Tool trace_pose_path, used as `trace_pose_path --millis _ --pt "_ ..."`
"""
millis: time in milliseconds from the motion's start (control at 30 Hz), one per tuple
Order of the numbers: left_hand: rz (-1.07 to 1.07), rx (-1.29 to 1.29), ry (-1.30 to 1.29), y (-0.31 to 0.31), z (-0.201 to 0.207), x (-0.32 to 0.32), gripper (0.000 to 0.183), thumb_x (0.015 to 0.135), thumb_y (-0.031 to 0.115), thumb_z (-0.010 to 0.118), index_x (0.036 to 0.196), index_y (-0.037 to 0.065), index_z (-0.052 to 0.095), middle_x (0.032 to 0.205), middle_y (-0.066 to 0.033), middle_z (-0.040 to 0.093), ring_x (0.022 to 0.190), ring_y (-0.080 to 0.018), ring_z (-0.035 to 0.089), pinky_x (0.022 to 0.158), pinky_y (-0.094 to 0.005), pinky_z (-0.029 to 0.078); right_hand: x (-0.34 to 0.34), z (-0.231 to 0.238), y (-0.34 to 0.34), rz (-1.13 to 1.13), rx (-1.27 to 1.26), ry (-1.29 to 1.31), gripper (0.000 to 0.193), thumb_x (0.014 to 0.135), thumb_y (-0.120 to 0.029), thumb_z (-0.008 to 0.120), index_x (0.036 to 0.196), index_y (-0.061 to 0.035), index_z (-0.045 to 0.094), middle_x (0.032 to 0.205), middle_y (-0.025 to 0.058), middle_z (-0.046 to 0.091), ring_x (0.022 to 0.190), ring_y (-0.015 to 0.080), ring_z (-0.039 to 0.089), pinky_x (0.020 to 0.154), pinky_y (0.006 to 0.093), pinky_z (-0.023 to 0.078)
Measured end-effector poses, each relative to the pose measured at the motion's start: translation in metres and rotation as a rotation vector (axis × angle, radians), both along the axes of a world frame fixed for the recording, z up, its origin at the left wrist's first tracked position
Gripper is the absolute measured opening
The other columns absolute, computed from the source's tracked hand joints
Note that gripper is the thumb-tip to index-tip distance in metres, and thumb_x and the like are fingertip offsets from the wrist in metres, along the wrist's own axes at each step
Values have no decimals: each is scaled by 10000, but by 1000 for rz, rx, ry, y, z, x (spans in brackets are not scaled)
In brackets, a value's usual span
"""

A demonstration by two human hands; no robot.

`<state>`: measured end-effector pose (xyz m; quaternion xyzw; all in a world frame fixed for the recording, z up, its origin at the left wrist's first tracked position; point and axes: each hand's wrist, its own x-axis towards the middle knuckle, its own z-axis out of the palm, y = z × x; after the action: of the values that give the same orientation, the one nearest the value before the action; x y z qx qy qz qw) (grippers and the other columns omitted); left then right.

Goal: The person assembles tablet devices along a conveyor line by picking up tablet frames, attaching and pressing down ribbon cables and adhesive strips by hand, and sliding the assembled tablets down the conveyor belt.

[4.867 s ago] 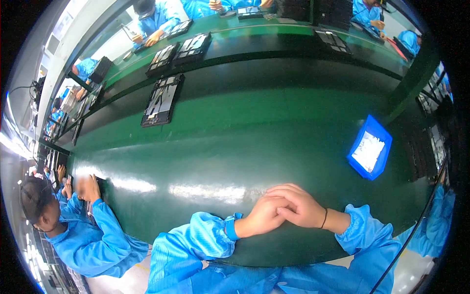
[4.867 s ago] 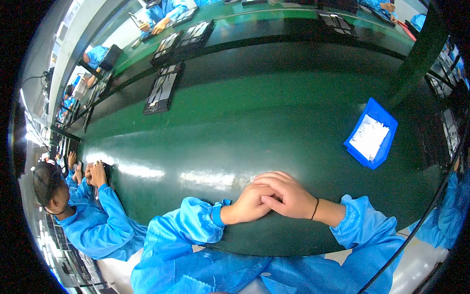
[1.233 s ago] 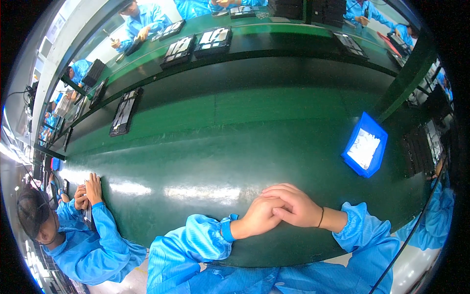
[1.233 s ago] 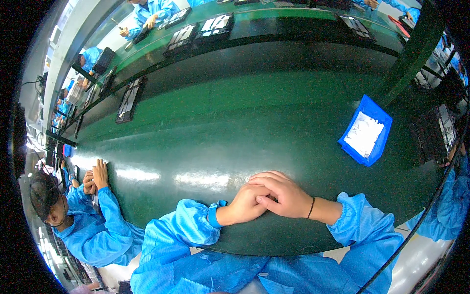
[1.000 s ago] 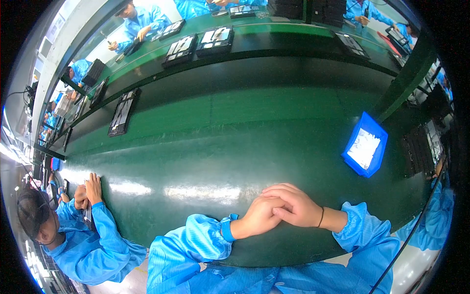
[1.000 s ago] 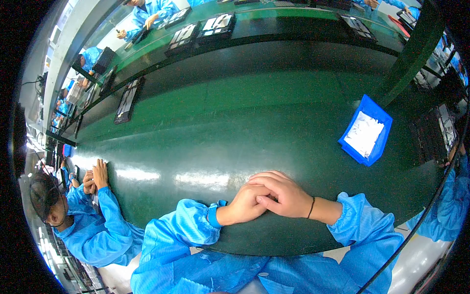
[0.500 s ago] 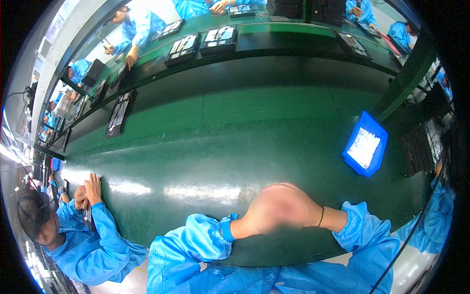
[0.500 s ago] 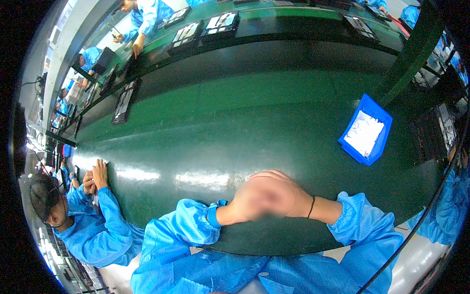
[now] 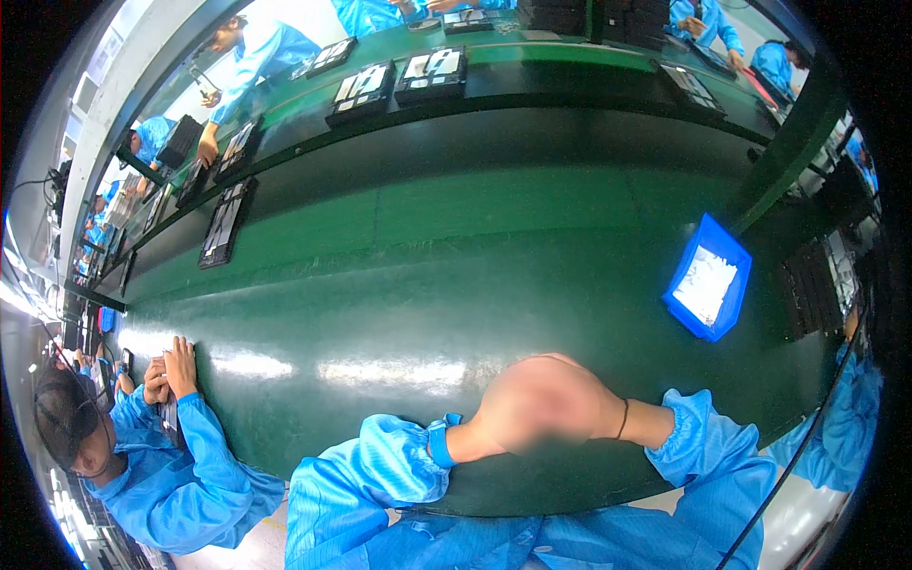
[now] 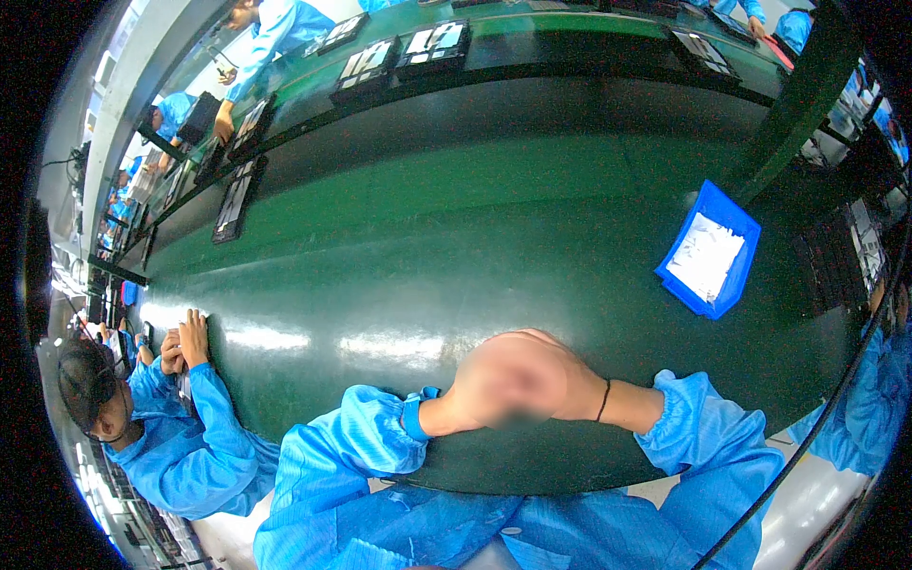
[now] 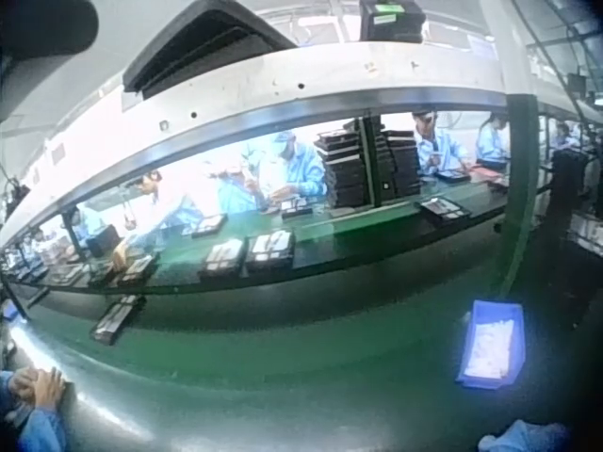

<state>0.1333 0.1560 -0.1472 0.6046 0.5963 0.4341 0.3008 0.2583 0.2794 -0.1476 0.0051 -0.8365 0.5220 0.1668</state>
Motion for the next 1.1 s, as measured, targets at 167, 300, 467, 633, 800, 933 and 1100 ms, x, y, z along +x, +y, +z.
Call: trace_pose_path --millis 167,300,467,633,800,933,1100 --pt "-8 13 6 -1 -3 -2 123 758 30 623 864 17 683 857 -162 689 816 -344 672 707 -405 524 -1 -1 -1 2 -4 -3 415 883 -243 595 1237 -29 567 1283 152 578 1203 336 526 1040 429 386" --pt "-2 21 3 -1 -1 -2 116 757 29 623 856 13 680 847 -165 687 806 -347 670 697 -408 522 -1 -1 -1 3 -7 -1 416 886 -250 595 1235 -26 565 1281 154 578 1201 338 526 1038 431 387" --pt "-15 14 -7 -1 0 -3 113 754 23 622 851 7 677 841 -169 685 800 -349 669 692 -411 521 -2 0 -1 0 -4 5 419 886 -251 597 1236 -23 562 1281 154 577 1201 339 527 1038 432 387" --pt "-17 10 -24 -1 -2 -3 122 751 11 618 857 9 678 853 -168 685 815 -353 666 703 -414 520 -2 0 -1 2 -5 1 418 883 -243 597 1239 -25 562 1285 154 576 1204 339 524 1041 433 386" --pt "-11 14 -22 1 -3 -2 125 750 13 623 862 12 679 861 -166 686 826 -354 665 709 -414 520 -2 -2 1 5 -1 1 415 882 -235 597 1239 -27 564 1285 154 576 1203 338 525 1040 432 386" --pt "-18 13 -20 1 -4 -3 123 751 18 628 863 13 679 859 -166 686 825 -353 666 707 -414 520 -2 -2 1 8 -5 4 415 881 -236 598 1239 -28 564 1285 153 576 1202 338 525 1038 431 388" --pt "-18 12 -6 0 -4 -3 118 753 24 629 860 14 678 859 -164 687 821 -353 667 703 -414 522 -2 -2 0 5 3 -1 415 880 -238 600 1239 -31 565 1286 152 576 1202 336 526 1037 430 391"
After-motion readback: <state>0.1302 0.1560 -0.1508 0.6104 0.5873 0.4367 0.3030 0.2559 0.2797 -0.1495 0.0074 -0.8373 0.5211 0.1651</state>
